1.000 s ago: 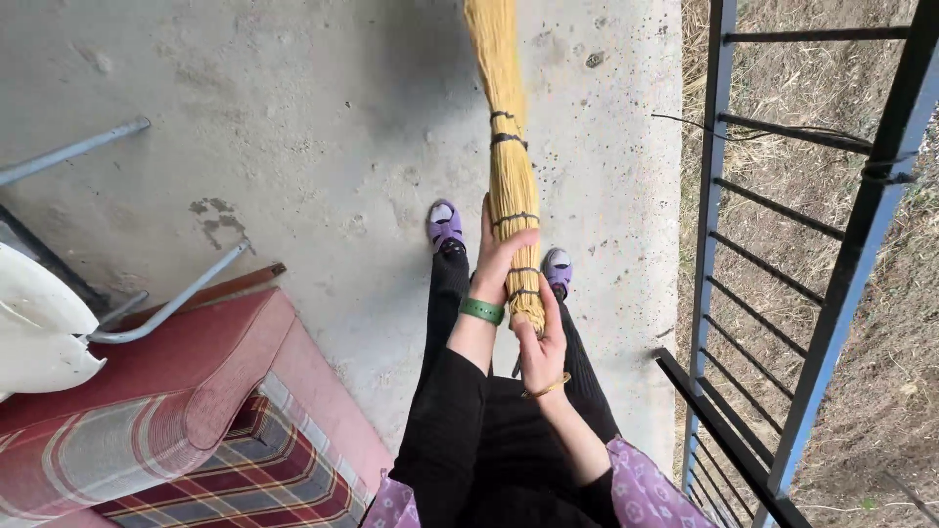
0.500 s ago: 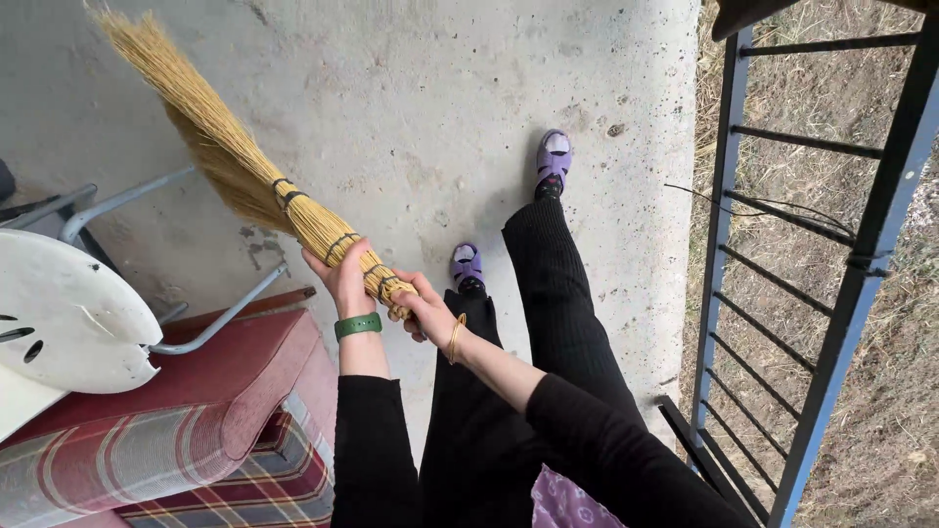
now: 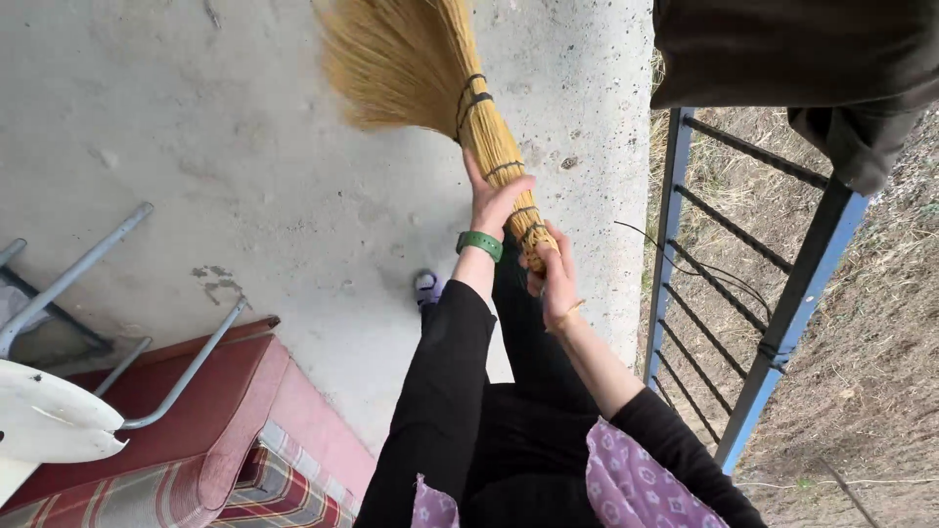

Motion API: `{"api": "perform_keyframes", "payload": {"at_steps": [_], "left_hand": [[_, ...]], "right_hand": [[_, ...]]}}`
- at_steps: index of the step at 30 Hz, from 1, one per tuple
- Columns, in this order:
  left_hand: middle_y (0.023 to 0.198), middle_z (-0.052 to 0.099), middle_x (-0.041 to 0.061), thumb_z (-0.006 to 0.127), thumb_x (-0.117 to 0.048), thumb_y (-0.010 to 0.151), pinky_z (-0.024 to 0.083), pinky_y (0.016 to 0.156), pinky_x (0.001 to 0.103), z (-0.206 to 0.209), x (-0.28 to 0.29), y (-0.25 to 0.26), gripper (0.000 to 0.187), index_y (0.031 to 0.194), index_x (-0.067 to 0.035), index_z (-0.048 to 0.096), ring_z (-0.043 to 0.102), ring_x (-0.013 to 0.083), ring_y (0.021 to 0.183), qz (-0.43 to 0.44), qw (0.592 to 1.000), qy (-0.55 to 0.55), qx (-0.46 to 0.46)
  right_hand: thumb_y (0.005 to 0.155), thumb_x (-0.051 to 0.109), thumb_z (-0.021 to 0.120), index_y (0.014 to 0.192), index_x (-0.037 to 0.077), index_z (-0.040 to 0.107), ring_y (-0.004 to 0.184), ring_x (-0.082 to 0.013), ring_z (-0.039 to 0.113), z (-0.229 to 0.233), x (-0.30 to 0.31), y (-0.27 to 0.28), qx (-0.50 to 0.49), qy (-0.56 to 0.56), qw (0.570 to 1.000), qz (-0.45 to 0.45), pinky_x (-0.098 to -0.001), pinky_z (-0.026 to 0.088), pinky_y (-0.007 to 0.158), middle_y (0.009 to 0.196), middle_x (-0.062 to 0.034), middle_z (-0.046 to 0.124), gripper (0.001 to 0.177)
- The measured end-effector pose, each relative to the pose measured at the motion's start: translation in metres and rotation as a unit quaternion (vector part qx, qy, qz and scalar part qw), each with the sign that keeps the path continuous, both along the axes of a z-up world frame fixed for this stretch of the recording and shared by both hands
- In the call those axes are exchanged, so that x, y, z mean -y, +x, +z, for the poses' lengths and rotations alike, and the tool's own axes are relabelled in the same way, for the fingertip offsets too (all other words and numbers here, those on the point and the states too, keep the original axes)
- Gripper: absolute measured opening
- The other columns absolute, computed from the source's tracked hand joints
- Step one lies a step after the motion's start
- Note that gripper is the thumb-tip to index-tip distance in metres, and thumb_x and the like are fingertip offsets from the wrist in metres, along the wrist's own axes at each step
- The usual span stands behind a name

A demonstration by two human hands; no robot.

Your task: Sweeping the floor and tidying items on an outdoor balcony.

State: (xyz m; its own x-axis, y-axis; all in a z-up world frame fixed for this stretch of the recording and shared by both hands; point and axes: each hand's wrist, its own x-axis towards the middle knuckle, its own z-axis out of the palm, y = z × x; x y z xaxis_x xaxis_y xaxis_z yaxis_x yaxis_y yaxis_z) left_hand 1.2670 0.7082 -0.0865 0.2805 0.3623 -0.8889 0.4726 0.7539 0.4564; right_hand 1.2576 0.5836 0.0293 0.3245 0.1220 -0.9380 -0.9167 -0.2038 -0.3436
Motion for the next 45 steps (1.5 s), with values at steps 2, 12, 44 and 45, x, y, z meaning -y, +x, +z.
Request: {"api": "perform_keyframes", "payload": {"at_steps": [2,12,44,45], "left_hand": [[0.132,0.056,0.012,0.083,-0.003,0.070,0.056,0.089,0.038,0.043,0.016,0.031,0.118,0.165,-0.012,0.014,0.060,0.0235,0.112,0.007,0.985,-0.071,0.157],[0.125,0.060,0.012,0.078,-0.002,0.072,0.057,0.084,0.036,0.187,-0.071,-0.061,0.103,0.161,-0.011,0.026,0.063,0.0231,0.104,0.138,0.980,-0.080,0.121],[0.110,0.061,0.017,0.077,-0.012,0.077,0.057,0.055,0.034,0.156,-0.233,0.002,0.106,0.164,-0.014,0.016,0.064,0.0221,0.071,-0.002,0.951,-0.218,0.219],[0.110,0.061,0.017,0.077,-0.012,0.077,0.057,0.055,0.034,0.163,-0.244,-0.018,0.106,0.164,-0.014,0.016,0.064,0.0221,0.071,-0.013,0.950,-0.218,0.223]], "right_hand": [[0.101,0.028,0.049,0.148,0.020,0.037,0.050,-0.0054,0.037,0.034,0.017,0.004,0.119,-0.057,0.991,0.006,-0.0216,0.029,0.044,0.083,-0.0011,0.061,0.049],[0.100,0.008,0.054,0.150,0.000,0.030,0.111,-0.0122,0.056,0.153,-0.060,-0.080,0.206,0.045,0.972,0.107,-0.0256,0.048,0.096,0.130,-0.0113,0.055,0.057],[0.105,0.011,0.059,0.152,-0.001,0.035,0.112,-0.0162,0.056,0.123,-0.259,-0.079,0.381,-0.132,0.911,0.082,-0.0293,0.048,0.098,0.130,-0.0152,0.056,0.054],[0.105,0.011,0.059,0.152,-0.001,0.035,0.112,-0.0162,0.056,0.132,-0.267,-0.094,0.387,-0.134,0.910,0.072,-0.0293,0.048,0.098,0.130,-0.0152,0.056,0.054]]}}
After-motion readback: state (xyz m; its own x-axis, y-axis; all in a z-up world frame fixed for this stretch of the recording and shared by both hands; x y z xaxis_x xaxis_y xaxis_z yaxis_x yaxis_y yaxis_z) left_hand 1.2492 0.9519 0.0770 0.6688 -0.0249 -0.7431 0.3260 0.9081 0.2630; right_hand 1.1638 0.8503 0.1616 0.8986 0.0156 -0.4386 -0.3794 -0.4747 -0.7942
